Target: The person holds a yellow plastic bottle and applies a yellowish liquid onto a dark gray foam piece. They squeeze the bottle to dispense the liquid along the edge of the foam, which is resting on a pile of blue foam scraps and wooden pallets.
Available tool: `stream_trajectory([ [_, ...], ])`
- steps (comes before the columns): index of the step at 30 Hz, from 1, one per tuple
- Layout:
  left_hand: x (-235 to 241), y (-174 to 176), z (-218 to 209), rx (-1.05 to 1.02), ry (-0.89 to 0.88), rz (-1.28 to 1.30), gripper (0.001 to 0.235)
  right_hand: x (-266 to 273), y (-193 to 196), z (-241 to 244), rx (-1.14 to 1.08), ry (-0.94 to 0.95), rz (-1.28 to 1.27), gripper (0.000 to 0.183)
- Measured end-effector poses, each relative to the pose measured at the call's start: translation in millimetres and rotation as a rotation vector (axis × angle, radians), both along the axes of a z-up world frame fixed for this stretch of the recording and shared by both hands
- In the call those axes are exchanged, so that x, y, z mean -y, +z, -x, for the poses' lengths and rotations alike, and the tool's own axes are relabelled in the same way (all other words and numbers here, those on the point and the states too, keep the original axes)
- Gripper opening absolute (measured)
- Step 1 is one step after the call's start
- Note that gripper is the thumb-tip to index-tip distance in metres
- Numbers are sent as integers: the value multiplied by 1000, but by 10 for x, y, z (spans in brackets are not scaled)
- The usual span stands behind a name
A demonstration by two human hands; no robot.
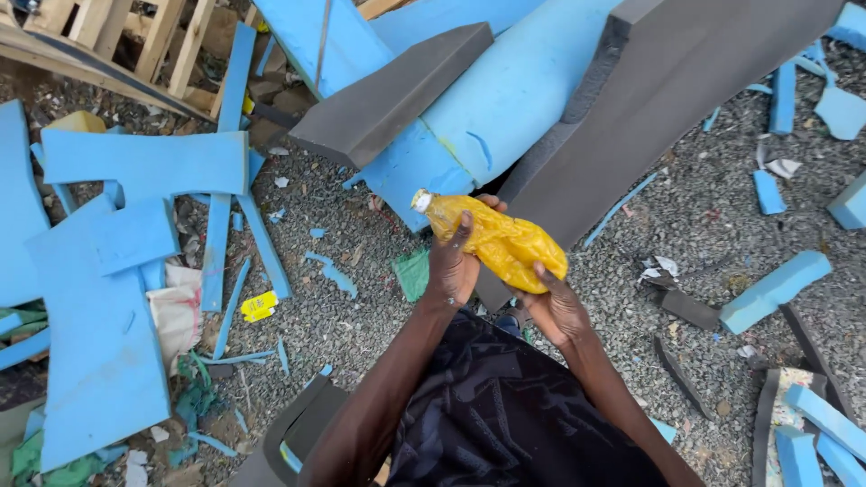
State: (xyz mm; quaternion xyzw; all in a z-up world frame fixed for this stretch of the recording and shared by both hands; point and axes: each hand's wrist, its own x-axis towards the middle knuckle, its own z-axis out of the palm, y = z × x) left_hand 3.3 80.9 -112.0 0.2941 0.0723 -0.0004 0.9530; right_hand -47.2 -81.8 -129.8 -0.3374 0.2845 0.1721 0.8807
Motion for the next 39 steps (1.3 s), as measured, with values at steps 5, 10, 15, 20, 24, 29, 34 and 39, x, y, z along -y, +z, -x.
stream_trajectory([
  [5, -188, -591, -40, 92, -250, -136, 86, -64, 371, -262, 59, -167, 123, 51],
  [10, -507, -2114, 147, -223, -654, -269, 83, 129, 805, -388, 61, -327, 302, 49],
  [15, -594, -4403, 559, -324, -1296, -1675, 80, 338, 924, -170, 103, -663, 293, 89],
  [20, -478, -4660, 193, -740, -1319, -1424, 73, 365, 888, -137, -9, -802, 432, 91],
  [24, -170, -4710, 63, -896, -1011, -1125, 81, 429, 853, -101, 1, -713, 541, 91],
  [29, -121, -4117, 256, -709, -617, -1214, 78, 626, 661, 77, -144, -567, 609, 81],
  [34, 229, -3608, 619, -713, -545, -1340, 66, 593, 726, 108, -196, -561, 599, 75],
  [39, 727, -3363, 965, -431, -572, -1599, 42, 1029, 888, 235, -34, -609, 393, 69],
])
